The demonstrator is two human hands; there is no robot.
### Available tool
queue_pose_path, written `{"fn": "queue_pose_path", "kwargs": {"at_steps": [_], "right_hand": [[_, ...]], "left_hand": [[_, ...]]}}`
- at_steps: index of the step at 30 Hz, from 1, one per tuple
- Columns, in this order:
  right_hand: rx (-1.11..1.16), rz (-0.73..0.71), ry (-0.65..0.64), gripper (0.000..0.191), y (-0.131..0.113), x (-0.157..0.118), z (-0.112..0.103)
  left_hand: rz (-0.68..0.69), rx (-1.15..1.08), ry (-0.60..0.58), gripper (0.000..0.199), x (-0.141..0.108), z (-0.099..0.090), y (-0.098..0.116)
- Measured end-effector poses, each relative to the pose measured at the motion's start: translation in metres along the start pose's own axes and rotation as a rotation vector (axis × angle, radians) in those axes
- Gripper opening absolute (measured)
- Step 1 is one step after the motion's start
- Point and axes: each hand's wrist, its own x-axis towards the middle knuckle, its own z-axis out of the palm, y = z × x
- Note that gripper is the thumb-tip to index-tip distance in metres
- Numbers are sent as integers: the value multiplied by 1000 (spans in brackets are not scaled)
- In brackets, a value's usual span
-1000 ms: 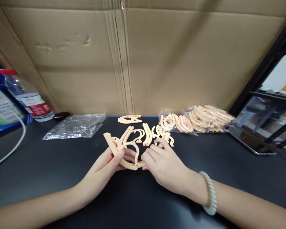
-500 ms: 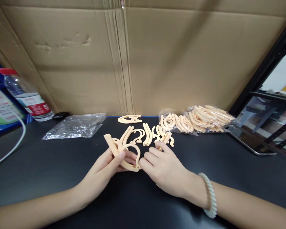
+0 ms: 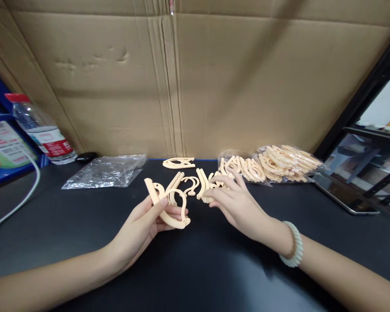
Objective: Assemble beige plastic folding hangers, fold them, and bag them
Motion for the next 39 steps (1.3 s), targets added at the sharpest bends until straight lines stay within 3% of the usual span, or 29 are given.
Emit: {"fn": "queue_pose_path", "kwargs": {"at_steps": [6,12,20,27,35,39], "right_hand": [[75,108,10,20,18,5,15],[195,169,-47,20,18,7,23],[162,181,-127,22,16,5,22],[98,122,-154,14,16,6,21],[67,85,-160,26,13,7,23],[90,41,-260,38,7,9,21]], "left_hand": [[15,6,-42,23,-2,1,-1],[21,8,-62,23,-1,1,-2],[19,6,-71,26,-1,1,-1],[17,7,-66,26,-1,2,0],[19,1,-61,26,-1,3,-1],[21,1,-47,27,-1,3,-1]]}}
